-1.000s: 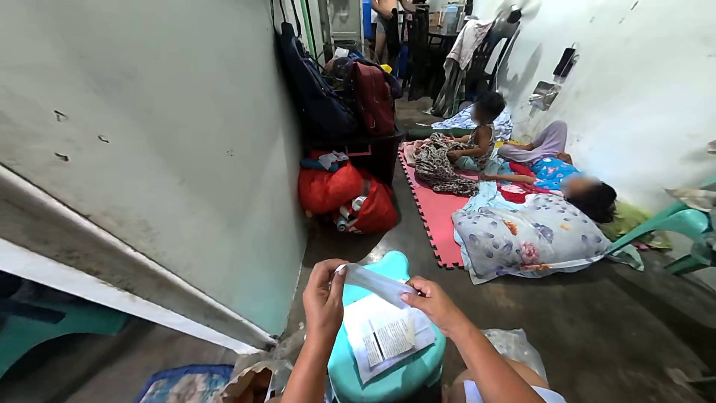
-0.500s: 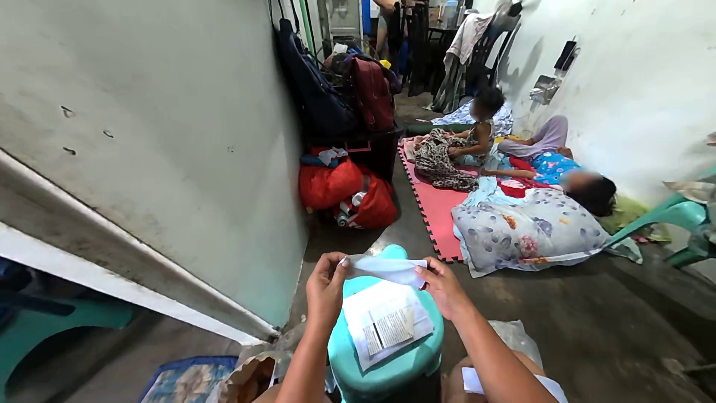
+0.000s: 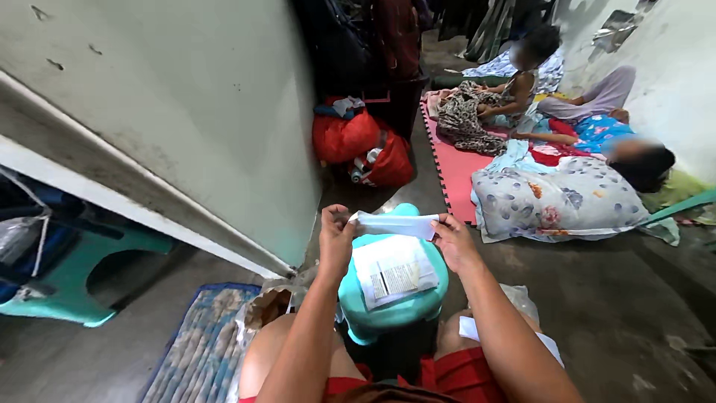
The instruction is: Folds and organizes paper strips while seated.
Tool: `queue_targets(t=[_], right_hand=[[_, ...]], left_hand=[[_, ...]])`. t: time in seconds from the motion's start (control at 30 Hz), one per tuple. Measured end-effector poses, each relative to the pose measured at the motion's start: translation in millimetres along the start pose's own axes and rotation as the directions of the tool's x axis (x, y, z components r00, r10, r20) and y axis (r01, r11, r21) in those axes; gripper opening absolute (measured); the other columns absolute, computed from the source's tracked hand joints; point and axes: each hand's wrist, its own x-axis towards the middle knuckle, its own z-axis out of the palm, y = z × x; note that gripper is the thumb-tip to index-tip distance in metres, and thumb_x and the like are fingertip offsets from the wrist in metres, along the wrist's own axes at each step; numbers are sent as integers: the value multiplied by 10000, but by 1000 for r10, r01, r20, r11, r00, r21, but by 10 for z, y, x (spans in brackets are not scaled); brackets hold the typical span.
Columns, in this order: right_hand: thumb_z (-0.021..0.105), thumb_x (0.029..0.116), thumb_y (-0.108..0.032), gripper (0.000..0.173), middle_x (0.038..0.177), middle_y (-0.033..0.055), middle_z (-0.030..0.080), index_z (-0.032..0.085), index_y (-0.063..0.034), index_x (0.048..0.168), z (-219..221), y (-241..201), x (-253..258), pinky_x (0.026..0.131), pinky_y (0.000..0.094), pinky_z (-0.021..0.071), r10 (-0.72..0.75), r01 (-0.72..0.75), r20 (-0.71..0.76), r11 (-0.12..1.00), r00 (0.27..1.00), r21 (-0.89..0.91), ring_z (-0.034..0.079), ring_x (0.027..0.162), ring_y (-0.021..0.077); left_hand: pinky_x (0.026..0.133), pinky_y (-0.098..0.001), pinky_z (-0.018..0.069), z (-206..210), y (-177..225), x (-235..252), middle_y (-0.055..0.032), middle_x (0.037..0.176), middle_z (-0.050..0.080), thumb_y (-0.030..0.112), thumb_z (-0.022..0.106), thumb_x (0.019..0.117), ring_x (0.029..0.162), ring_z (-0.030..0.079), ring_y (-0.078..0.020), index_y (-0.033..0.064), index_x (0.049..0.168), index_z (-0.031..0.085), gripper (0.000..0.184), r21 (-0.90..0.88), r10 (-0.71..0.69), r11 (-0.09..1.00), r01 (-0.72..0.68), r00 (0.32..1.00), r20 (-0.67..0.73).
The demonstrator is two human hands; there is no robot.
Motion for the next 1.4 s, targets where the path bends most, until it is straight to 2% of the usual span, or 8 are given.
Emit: queue_targets(t=[0.37,0.63,0.77,1.0,1.1,1.2,1.3,1.4], right_hand=[[497,1032,-9,205,988,124,633,559,39,1221,-6,58,-97,672,356,592,99,-95,4,966,995,-239,666,778,181],[488,1033,-18,145,963,77,622,532,18,1167,-2,199,-121,719,347,616,83,-79,8,976,997,-205,674,791,137],[462,1050,-7,248,1058,150,610,495,57,1287,36,188,-141,769,403,607,138,-142,-32,962,990,-233,673,868,199],[531,967,90,491,1072,196,652,407,9,1435,-40,278,-72,757,429,614,100,-99,-13,943,995,-317,700,853,239],[489,972,97,264,1115,186,628,563,70,1224,-129,261,-69,758,408,600,214,-143,69,827,974,-544,675,878,237],[486,975,68,250,1170,216,636,641,51,1170,-167,232,-81,782,434,586,483,-147,136,503,865,-852,677,875,266],[490,986,48,277,1181,221,653,658,14,1203,-90,227,-92,797,451,586,596,-76,117,288,794,-955,695,877,285],[474,987,49,331,1289,238,630,662,1,1254,-40,176,-68,914,511,555,493,-47,110,295,863,-954,677,1054,349]], left_hand=[[768,-422,620,14,-454,-347,-185,1011,671,61,387,1093,823,723,-246,-22,1372,438,296,-69,-327,943,325,945,-19],[780,-398,585,-55,-454,-369,-145,1057,645,8,425,1053,866,667,-199,-30,1246,569,244,-93,-266,960,266,964,10],[785,-366,587,-43,-552,-358,-125,1026,678,-18,402,1038,857,676,-178,-47,1116,647,258,-113,-291,949,294,956,43],[863,-378,591,-7,-720,-332,-177,1211,662,22,486,1049,991,692,-212,-44,1254,627,258,2,-328,945,328,943,53],[905,-395,595,-34,-663,-319,-161,1255,666,20,544,1017,1019,707,-220,-7,1246,654,255,340,-363,890,303,923,125],[1055,-472,490,-48,-554,-364,-215,1321,631,55,577,993,1202,634,-314,9,1288,662,311,749,-429,652,115,871,239],[1086,-477,460,-27,-543,-410,-245,1333,606,53,605,975,1259,589,-349,1,1299,656,333,815,-464,578,45,840,283],[1073,-453,480,-13,-536,-411,-229,1350,606,45,591,983,1245,605,-325,3,1313,653,338,784,-390,619,54,887,246]])
